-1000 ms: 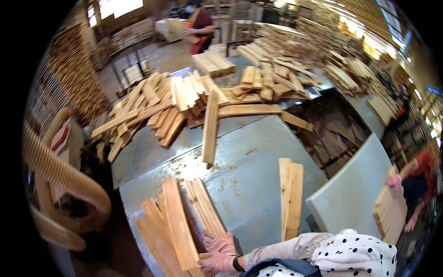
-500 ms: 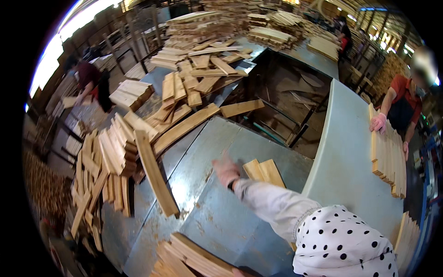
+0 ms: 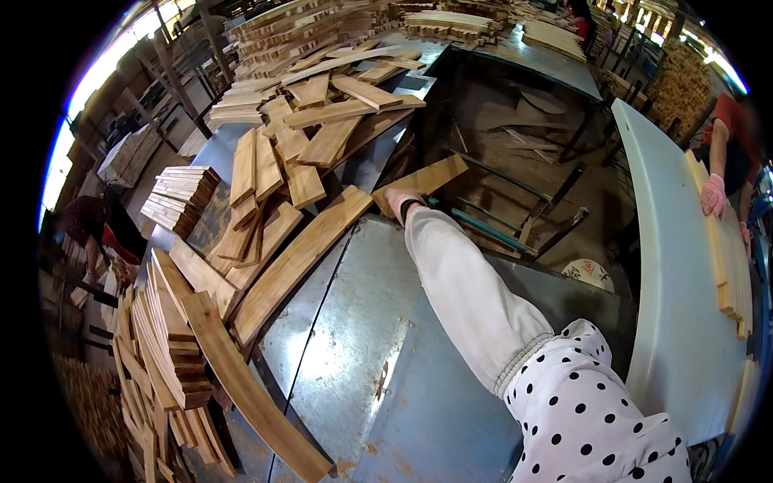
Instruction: The person sorts and stacks wooden planks on a metal workbench in a workshop. They pick up individual planks from a large pile, align them, and place them into neat stacks.
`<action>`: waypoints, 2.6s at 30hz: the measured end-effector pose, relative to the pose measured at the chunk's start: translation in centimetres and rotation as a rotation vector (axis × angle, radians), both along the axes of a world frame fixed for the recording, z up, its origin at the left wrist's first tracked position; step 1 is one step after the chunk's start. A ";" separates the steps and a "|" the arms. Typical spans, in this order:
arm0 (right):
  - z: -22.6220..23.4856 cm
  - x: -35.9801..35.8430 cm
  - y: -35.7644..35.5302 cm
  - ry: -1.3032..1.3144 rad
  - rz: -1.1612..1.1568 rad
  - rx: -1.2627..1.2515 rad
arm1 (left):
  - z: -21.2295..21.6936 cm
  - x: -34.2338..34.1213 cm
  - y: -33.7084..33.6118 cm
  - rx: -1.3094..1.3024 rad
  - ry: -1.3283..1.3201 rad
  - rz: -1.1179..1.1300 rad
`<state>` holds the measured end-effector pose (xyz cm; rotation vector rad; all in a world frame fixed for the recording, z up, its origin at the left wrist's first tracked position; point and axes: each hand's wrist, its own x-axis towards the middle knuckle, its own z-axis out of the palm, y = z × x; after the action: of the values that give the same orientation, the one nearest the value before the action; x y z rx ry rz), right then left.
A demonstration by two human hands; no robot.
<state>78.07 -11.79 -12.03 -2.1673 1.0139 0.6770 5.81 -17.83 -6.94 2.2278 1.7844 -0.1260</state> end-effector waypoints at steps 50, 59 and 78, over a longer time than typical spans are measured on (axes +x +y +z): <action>24.2 -87.1 -34.6 -0.322 0.633 0.851 | 16.2 -29.4 -15.3 -0.559 -0.768 -0.229; 14.5 -89.5 -34.1 -0.270 1.474 0.509 | 7.5 -26.6 -9.0 -0.340 -0.519 0.163; 13.1 -63.9 17.7 -0.415 1.059 0.233 | 11.2 -19.9 -9.7 -0.149 0.087 0.272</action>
<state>14.18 5.88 1.03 -2.3771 -0.4806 0.6799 -14.12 -27.53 4.25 1.8845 2.0320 -0.2918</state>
